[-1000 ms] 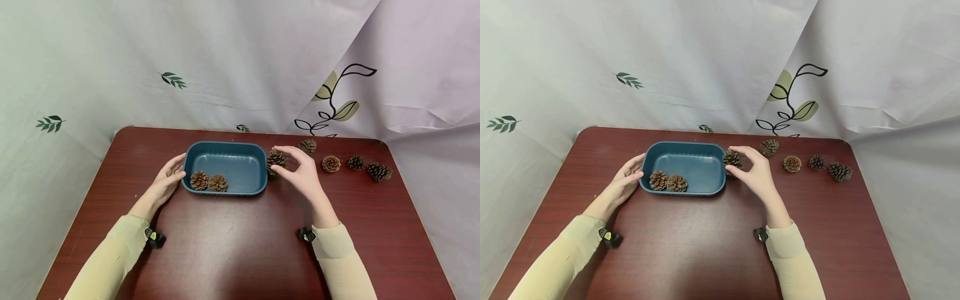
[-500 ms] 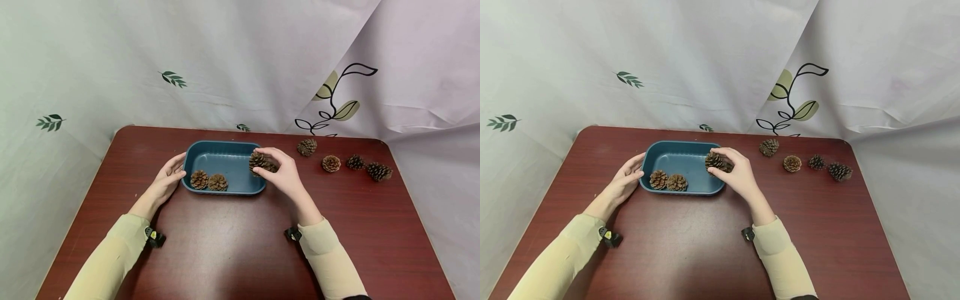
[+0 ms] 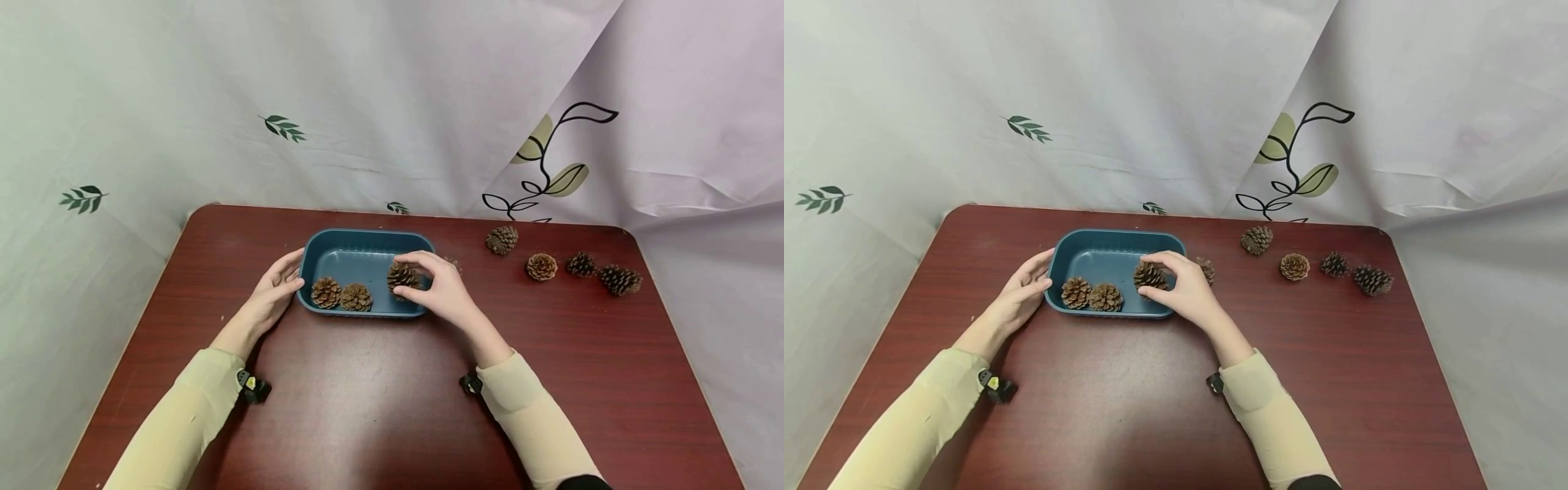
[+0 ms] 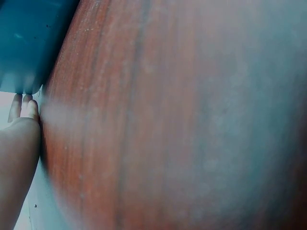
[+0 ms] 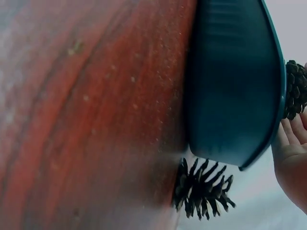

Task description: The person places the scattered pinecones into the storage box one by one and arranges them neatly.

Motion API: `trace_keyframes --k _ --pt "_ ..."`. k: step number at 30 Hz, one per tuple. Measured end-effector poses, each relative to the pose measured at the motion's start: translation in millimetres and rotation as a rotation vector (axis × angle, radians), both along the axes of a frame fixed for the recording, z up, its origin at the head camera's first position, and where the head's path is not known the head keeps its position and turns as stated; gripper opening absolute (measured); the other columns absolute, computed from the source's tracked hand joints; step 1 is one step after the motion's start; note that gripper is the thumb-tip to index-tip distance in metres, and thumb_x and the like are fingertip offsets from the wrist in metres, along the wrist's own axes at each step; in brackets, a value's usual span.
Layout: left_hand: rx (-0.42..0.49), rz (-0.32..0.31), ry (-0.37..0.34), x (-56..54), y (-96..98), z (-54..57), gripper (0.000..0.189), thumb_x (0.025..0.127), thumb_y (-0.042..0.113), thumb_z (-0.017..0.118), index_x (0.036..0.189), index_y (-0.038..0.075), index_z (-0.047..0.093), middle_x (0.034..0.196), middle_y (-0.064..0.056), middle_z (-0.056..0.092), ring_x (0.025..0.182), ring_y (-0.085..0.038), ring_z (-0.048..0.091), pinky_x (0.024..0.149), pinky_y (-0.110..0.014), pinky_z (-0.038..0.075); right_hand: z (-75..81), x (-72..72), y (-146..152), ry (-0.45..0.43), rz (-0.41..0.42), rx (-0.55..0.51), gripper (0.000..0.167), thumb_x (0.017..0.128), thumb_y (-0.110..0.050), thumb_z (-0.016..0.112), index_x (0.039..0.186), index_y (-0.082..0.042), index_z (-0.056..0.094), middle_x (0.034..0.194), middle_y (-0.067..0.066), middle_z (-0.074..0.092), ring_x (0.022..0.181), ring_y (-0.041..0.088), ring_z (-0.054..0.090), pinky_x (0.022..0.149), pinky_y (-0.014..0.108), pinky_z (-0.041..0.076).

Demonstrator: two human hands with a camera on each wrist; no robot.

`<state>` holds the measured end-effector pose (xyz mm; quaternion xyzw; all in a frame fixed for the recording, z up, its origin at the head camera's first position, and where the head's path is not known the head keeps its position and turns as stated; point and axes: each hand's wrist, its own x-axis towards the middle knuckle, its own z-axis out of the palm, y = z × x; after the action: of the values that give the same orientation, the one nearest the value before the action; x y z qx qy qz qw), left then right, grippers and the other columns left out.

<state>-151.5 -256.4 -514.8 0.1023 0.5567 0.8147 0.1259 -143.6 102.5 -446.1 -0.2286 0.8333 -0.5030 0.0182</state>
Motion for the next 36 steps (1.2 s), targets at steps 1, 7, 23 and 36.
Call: trace_keyframes --k 1,7,23,36 --pt "-0.002 0.0 -0.001 0.1 0.0 0.1 0.057 0.105 -0.009 0.052 0.157 0.013 0.045 0.149 0.01 0.058 0.139 -0.004 0.053 0.111 -0.016 0.046 -0.9 -0.3 -1 -0.009 0.008 0.003 0.05 0.091 -0.013 0.086 0.137 -0.008 0.07 0.134 0.009 0.071 0.129 0.028 0.066 0.111 0.046 0.055" --pt "-0.002 0.001 0.001 0.2 -0.3 0.0 0.059 0.105 -0.009 0.052 0.159 0.011 0.042 0.149 0.009 0.058 0.138 -0.004 0.054 0.11 -0.017 0.047 -5.7 -3.3 -8 -0.008 0.071 0.048 0.053 0.09 -0.012 0.087 0.139 -0.005 0.068 0.136 0.011 0.069 0.13 0.029 0.065 0.111 0.044 0.055" --pt "-0.021 0.0 -0.007 0.4 0.0 -0.7 0.059 0.106 -0.009 0.05 0.161 0.01 0.039 0.15 0.011 0.057 0.139 -0.003 0.053 0.111 -0.016 0.046 -8.0 -12.5 -19 0.061 0.138 0.302 0.051 0.093 -0.023 0.086 0.139 -0.01 0.069 0.141 0.008 0.07 0.136 0.029 0.062 0.115 0.049 0.051" --pt "-0.014 0.0 -0.004 0.3 -1.2 -0.6 0.059 0.106 -0.009 0.051 0.161 0.01 0.04 0.15 0.01 0.058 0.139 -0.004 0.053 0.11 -0.016 0.047 -6.4 -13.1 -26 0.042 0.146 0.417 0.051 0.091 -0.027 0.087 0.137 -0.014 0.071 0.14 0.006 0.07 0.134 0.027 0.064 0.113 0.047 0.053"
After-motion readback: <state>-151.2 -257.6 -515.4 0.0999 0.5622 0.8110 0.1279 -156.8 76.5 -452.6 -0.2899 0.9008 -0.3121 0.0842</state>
